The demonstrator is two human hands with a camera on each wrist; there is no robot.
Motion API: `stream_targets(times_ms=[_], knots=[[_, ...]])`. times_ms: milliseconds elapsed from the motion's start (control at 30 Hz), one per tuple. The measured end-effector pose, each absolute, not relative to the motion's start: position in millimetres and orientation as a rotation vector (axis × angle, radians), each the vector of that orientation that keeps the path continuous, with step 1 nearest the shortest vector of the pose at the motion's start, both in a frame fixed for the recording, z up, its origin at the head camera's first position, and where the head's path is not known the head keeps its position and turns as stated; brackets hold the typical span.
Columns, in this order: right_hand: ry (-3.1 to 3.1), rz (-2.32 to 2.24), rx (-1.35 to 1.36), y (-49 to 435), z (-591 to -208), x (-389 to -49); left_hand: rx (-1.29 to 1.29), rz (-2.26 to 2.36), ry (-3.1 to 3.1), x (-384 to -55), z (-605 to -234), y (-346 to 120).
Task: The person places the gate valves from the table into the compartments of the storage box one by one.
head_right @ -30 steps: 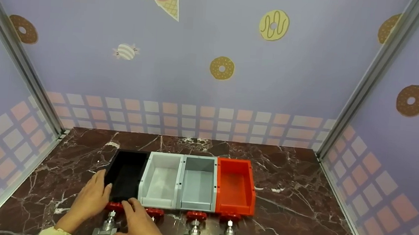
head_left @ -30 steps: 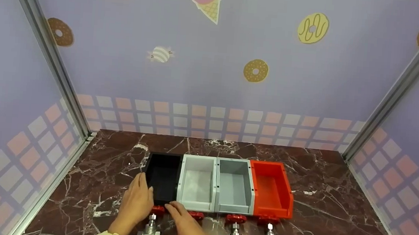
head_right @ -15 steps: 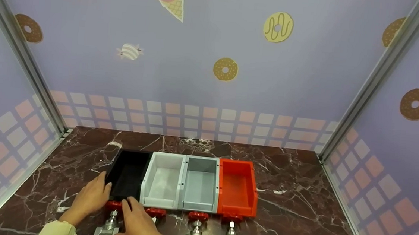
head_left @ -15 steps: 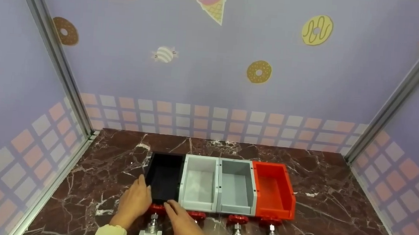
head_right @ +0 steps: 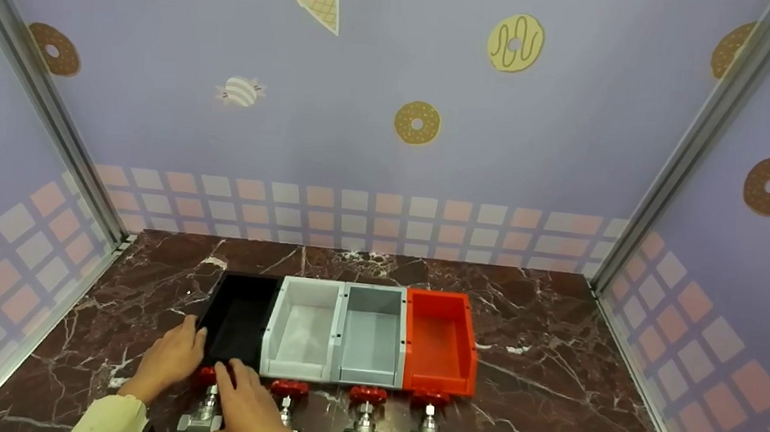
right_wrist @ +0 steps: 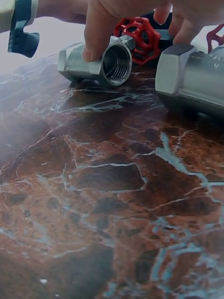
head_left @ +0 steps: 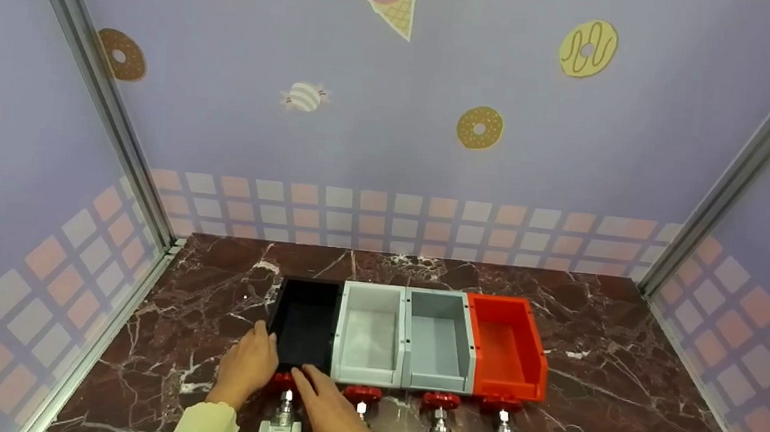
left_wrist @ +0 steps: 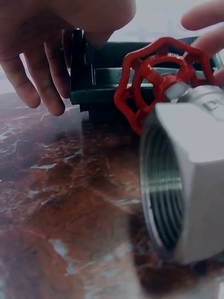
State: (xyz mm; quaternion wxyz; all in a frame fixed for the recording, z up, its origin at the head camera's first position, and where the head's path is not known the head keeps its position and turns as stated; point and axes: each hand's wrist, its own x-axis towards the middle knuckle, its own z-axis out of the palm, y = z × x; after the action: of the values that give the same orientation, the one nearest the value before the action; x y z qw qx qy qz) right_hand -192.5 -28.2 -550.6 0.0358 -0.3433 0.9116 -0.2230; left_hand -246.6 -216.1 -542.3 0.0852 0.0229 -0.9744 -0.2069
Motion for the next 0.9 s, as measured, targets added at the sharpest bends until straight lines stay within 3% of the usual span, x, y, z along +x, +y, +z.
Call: stream_targets(times_ms=[900], knots=[[2.942,-0.225,-1.325,-45,-561,-197,0.091,-0.550,-2.986,-251,-541,-216]])
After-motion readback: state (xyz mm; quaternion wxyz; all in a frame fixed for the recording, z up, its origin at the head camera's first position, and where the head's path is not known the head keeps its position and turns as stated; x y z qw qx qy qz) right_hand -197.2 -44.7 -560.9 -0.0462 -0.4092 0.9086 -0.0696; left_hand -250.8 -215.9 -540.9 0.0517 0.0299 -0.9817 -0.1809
